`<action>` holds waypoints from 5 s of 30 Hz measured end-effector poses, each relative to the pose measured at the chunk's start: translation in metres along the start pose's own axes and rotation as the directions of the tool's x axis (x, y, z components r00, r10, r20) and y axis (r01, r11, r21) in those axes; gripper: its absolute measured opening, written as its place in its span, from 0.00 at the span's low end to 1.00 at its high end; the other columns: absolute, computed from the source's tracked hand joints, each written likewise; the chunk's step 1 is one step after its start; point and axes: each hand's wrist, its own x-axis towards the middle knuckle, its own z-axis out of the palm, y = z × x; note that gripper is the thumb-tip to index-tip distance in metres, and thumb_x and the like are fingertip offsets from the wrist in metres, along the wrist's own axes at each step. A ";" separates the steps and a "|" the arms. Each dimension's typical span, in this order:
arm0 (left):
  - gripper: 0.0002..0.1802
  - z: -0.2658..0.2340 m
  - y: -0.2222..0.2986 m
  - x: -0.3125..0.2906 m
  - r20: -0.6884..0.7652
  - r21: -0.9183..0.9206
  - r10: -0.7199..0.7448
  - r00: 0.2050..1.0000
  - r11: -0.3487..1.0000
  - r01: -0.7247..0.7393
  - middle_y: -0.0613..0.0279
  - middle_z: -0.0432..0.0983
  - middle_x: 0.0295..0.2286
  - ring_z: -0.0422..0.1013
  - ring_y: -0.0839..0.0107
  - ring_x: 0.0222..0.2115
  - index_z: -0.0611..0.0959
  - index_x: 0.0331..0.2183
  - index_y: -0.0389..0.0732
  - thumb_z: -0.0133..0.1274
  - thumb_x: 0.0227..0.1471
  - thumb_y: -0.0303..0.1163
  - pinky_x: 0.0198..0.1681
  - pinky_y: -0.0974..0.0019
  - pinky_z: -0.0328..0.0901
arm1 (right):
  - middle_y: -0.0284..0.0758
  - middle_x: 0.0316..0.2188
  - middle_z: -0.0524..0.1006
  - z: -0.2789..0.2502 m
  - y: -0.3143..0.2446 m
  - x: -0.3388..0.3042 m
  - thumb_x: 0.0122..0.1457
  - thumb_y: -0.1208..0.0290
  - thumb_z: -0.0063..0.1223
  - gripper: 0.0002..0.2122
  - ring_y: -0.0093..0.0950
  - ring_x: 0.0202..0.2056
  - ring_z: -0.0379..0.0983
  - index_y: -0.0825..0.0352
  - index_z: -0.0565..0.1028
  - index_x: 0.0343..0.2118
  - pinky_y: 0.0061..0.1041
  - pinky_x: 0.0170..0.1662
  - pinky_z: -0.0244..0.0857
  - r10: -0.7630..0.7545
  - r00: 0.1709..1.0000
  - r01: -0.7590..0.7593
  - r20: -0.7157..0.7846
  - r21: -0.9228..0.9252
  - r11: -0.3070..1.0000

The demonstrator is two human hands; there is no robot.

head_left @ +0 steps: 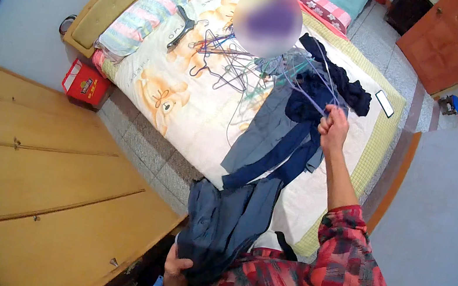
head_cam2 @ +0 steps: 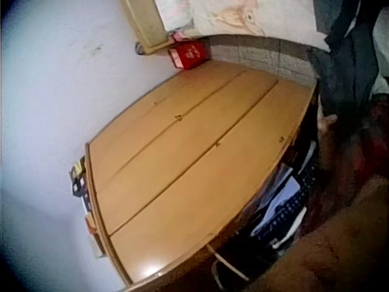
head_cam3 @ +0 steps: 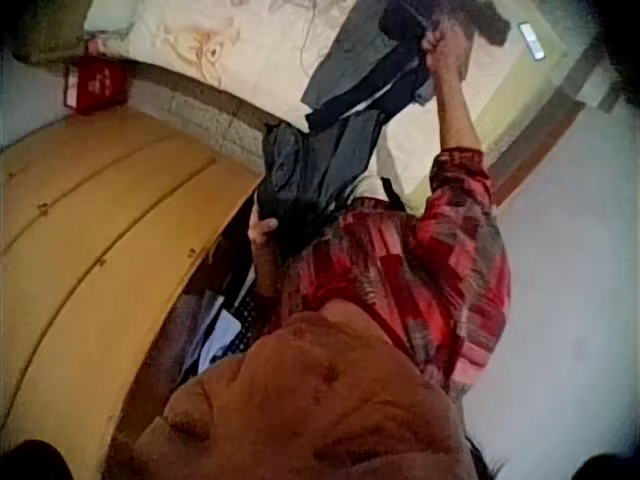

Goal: The person picks up shirts and pants from a bed, places them on hangers, and hangs them inside a wardrobe.

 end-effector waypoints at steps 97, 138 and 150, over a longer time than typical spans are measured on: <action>0.44 -0.036 -0.022 -0.031 -0.216 0.903 0.262 0.940 0.421 0.090 0.50 0.58 0.52 0.59 0.51 0.49 0.57 0.56 0.37 0.55 0.42 0.46 0.48 0.55 0.57 | 0.24 0.09 0.57 -0.021 0.113 -0.018 0.60 0.65 0.44 0.09 0.15 0.08 0.49 0.65 0.72 0.32 0.17 0.11 0.43 0.276 0.949 -0.216 0.151 -0.326 0.920; 0.27 0.103 0.010 -0.020 0.176 0.930 0.747 0.641 0.087 -0.357 0.58 0.71 0.30 0.69 0.68 0.32 0.73 0.41 0.38 0.61 0.32 0.27 0.36 0.67 0.65 | 0.23 0.12 0.50 0.156 -0.206 -0.051 0.62 0.63 0.37 0.14 0.15 0.13 0.43 0.65 0.68 0.45 0.17 0.15 0.38 -0.339 0.719 0.331 0.606 0.130 0.935; 0.36 0.206 0.008 0.060 0.465 0.697 0.641 0.610 0.159 -0.699 0.64 0.73 0.22 0.66 0.78 0.19 0.70 0.49 0.38 0.64 0.38 0.39 0.23 0.75 0.62 | 0.23 0.13 0.51 0.202 -0.203 -0.189 0.62 0.63 0.38 0.13 0.15 0.14 0.45 0.65 0.66 0.44 0.17 0.15 0.39 -0.256 0.736 0.204 0.627 0.155 0.967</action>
